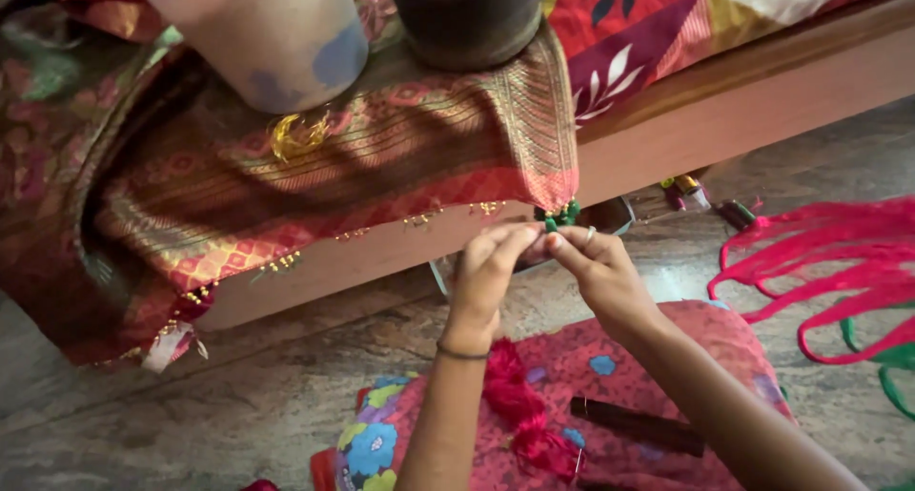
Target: Tying decorative tassels onto the edge of a sari fabric.
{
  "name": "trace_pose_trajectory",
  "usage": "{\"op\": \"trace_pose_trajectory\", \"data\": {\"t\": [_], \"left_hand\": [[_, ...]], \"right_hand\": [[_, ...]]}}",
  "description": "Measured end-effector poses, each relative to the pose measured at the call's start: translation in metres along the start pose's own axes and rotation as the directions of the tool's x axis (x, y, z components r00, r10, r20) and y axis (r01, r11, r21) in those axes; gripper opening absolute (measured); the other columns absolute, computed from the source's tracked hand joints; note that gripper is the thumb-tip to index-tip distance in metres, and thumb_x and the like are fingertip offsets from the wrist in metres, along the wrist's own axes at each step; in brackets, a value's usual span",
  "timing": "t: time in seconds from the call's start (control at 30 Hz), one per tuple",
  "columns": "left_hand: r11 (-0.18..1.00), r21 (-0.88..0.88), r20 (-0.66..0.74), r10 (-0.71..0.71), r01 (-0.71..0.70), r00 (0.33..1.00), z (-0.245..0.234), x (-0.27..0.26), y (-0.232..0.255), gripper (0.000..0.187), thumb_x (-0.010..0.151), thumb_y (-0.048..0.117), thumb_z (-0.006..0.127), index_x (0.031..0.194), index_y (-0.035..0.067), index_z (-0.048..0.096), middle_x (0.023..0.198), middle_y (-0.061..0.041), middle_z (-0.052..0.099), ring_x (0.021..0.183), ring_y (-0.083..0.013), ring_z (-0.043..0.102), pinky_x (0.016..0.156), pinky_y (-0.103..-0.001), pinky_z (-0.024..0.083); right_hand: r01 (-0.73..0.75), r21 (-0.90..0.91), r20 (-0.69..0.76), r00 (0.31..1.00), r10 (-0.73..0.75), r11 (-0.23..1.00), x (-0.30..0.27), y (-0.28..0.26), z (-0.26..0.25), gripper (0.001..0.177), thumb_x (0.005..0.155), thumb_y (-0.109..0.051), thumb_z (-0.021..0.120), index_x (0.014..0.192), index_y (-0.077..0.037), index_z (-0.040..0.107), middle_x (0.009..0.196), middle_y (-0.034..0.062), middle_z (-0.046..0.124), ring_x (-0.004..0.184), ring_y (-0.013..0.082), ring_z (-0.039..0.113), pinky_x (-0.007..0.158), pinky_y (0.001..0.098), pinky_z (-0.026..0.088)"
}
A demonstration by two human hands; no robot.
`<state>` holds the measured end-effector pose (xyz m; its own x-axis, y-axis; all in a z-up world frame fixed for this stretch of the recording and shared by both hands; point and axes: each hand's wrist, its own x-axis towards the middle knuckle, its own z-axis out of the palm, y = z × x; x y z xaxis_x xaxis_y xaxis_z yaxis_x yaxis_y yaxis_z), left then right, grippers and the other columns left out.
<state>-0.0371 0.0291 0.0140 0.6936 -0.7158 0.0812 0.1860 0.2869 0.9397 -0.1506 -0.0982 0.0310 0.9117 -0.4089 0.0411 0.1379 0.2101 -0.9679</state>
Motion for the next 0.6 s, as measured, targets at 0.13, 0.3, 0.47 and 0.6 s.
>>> {"op": "trace_pose_trajectory", "data": {"t": [0.13,0.3,0.47,0.6], "left_hand": [[0.985,-0.072,0.113,-0.145,0.154,0.983,0.012,0.012,0.006,0.033,0.096,0.021,0.065,0.116,-0.005,0.072,0.112,-0.007,0.076,0.104,-0.0112,0.071,0.097,-0.027,0.054],[0.970,-0.121,0.104,-0.197,0.209,0.975,0.011,0.014,-0.013,0.032,0.102,0.024,0.069,0.118,-0.003,0.074,0.108,-0.010,0.075,0.097,-0.0139,0.069,0.090,-0.030,0.053],[0.920,0.362,-0.107,0.203,-0.152,0.973,0.031,-0.001,0.012,0.019,0.096,0.018,0.072,0.103,0.002,0.078,0.114,-0.015,0.073,0.104,-0.0227,0.069,0.094,-0.036,0.055],[0.778,0.573,-0.128,0.395,-0.257,0.910,0.024,-0.001,0.005,0.013,0.093,0.017,0.074,0.099,0.009,0.082,0.120,-0.018,0.069,0.116,-0.0287,0.065,0.103,-0.041,0.050]], "right_hand": [[0.027,-0.147,-0.054,0.998,-0.035,0.989,-0.002,0.026,-0.011,0.027,0.102,-0.018,0.058,0.114,0.002,0.073,0.106,0.0039,0.073,0.101,0.0114,0.063,0.092,0.0288,0.049],[-0.029,-0.165,-0.049,0.999,0.021,0.986,-0.007,0.024,-0.007,0.032,0.104,-0.019,0.054,0.114,0.005,0.072,0.111,0.0039,0.073,0.107,0.0116,0.062,0.097,0.0289,0.044],[-0.104,-0.230,-0.176,0.982,0.063,0.968,0.002,0.017,-0.015,0.027,0.097,-0.009,0.057,0.119,-0.003,0.072,0.113,0.0029,0.074,0.103,0.0095,0.061,0.092,0.0271,0.046],[0.050,-0.630,-0.354,0.870,-0.344,0.775,0.006,0.010,-0.015,0.023,0.097,0.003,0.061,0.116,-0.003,0.072,0.105,0.0104,0.074,0.093,0.0152,0.067,0.085,0.0307,0.054]]}}
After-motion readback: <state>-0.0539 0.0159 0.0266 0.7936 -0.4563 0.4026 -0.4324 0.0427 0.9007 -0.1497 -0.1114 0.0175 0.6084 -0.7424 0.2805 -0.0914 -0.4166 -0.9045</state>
